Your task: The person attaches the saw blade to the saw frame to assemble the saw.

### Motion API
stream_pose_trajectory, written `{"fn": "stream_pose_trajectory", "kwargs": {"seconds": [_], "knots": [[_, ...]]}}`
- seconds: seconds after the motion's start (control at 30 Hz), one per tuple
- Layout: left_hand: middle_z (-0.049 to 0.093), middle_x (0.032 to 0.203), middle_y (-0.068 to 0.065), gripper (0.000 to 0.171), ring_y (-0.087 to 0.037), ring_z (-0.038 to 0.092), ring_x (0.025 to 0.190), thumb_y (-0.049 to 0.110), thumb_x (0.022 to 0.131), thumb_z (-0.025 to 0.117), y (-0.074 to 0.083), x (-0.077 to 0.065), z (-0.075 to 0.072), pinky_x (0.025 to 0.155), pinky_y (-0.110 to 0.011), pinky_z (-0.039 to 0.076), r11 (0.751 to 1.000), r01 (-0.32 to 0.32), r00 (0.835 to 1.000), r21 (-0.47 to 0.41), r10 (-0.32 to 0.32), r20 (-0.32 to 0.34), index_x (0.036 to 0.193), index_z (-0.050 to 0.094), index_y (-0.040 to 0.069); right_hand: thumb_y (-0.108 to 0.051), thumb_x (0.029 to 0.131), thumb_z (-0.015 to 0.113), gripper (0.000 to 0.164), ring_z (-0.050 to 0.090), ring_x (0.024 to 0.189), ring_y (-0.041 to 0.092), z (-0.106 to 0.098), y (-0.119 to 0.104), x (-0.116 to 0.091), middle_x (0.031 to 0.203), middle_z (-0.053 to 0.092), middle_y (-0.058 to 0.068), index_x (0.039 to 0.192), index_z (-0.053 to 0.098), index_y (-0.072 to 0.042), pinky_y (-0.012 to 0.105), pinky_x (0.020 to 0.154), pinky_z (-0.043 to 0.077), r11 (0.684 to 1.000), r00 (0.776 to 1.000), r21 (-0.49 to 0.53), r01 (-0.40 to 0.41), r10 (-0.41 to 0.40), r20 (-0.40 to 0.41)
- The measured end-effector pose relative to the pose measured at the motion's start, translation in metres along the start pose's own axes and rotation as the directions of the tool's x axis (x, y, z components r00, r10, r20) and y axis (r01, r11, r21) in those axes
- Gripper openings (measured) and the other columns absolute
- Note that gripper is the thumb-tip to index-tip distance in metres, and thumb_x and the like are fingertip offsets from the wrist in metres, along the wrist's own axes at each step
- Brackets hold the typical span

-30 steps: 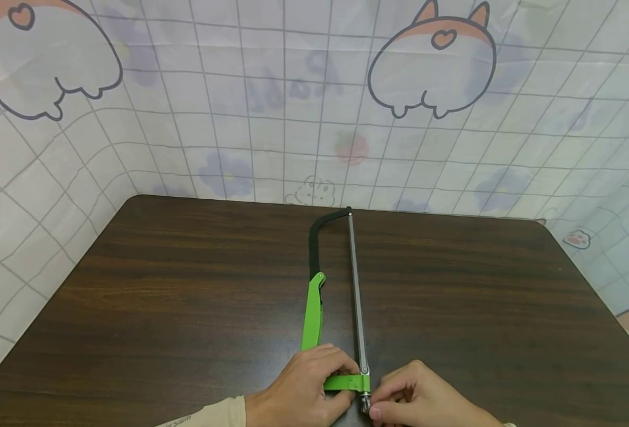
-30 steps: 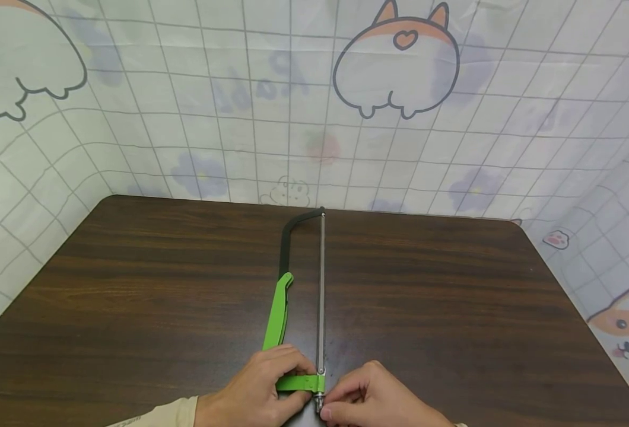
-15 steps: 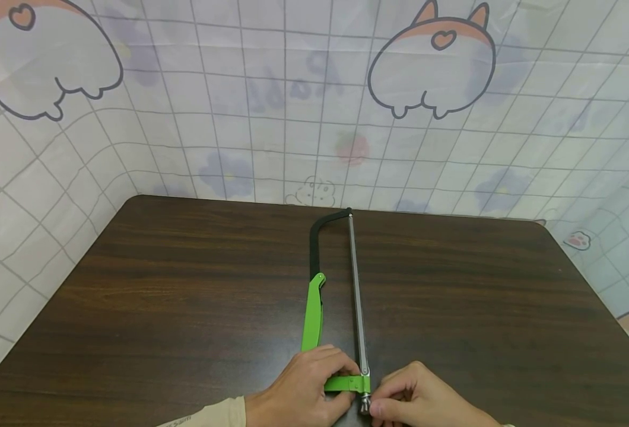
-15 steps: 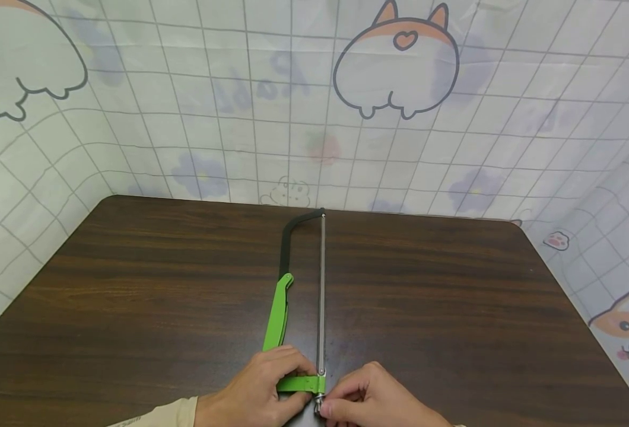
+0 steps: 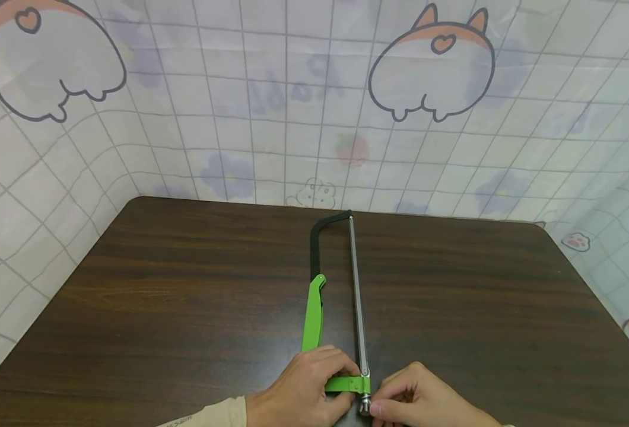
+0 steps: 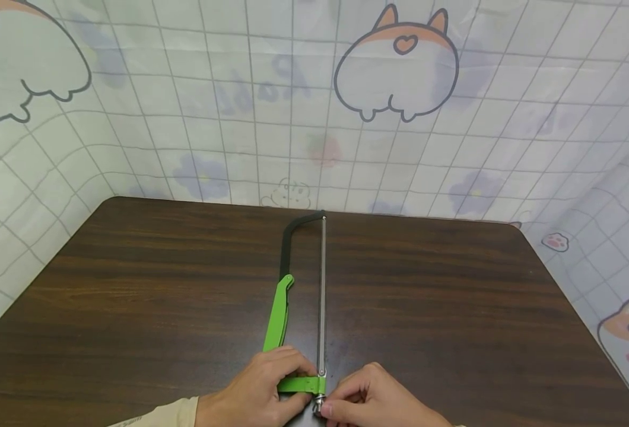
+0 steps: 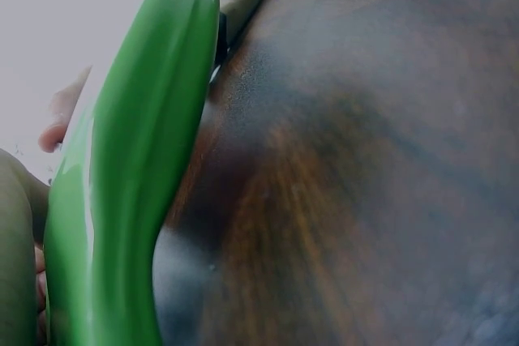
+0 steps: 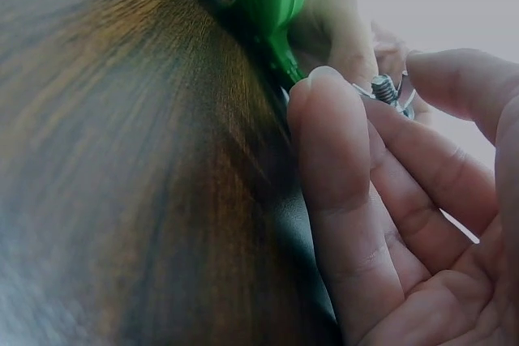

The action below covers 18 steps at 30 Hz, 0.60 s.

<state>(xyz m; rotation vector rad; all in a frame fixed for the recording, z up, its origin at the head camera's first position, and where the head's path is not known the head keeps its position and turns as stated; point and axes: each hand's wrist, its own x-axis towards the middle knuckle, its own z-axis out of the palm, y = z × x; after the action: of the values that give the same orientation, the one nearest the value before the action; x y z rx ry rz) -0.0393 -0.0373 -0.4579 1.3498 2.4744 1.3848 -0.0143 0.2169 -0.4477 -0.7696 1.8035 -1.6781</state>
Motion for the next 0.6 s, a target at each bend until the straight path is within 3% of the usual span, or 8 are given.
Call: {"fn": "stream_pose_trajectory", "kwargs": {"seconds": [0.13,0.33,0.6], "knots": [[0.07,0.096,0.01,0.018,0.005,0.051,0.085,0.011,0.091,0.073,-0.0001,-0.0005,0.0004,0.077,-0.006,0.043,1.0,0.003,1.0,0.006,-0.003,0.001,0.106,0.071,0.02,-0.001,0.104,0.053,0.025,0.062,0.078,-0.004,-0.0003,0.0011,-0.0011,0.087,0.065,0.037,0.098,0.075,0.008,0.02,0.068,0.057,0.999,1.0,0.022,-0.026,0.026,-0.001],[0.07,0.096,0.01,0.017,0.005,0.05,0.084,0.011,0.092,0.073,0.0001,-0.0003,0.0003,0.076,-0.006,0.043,1.0,-0.003,1.0,0.007,0.003,-0.002,0.105,0.071,0.02,0.002,0.104,0.051,0.024,0.064,0.079,-0.005,-0.0018,0.0061,-0.0011,0.086,0.068,0.032,0.099,0.074,0.009,0.025,0.065,0.059,0.999,0.999,0.02,0.05,-0.051,0.011],[0.071,0.096,0.009,0.015,0.005,0.051,0.084,0.013,0.093,0.072,0.0002,-0.0001,-0.0002,0.076,-0.006,0.042,1.0,-0.004,1.0,0.008,0.004,-0.005,0.106,0.071,0.021,0.002,0.104,0.051,0.025,0.062,0.075,-0.003,-0.0023,0.0052,0.0001,0.083,0.066,0.032,0.098,0.073,0.01,0.024,0.062,0.058,0.998,0.998,0.017,0.052,-0.052,0.019]]}}
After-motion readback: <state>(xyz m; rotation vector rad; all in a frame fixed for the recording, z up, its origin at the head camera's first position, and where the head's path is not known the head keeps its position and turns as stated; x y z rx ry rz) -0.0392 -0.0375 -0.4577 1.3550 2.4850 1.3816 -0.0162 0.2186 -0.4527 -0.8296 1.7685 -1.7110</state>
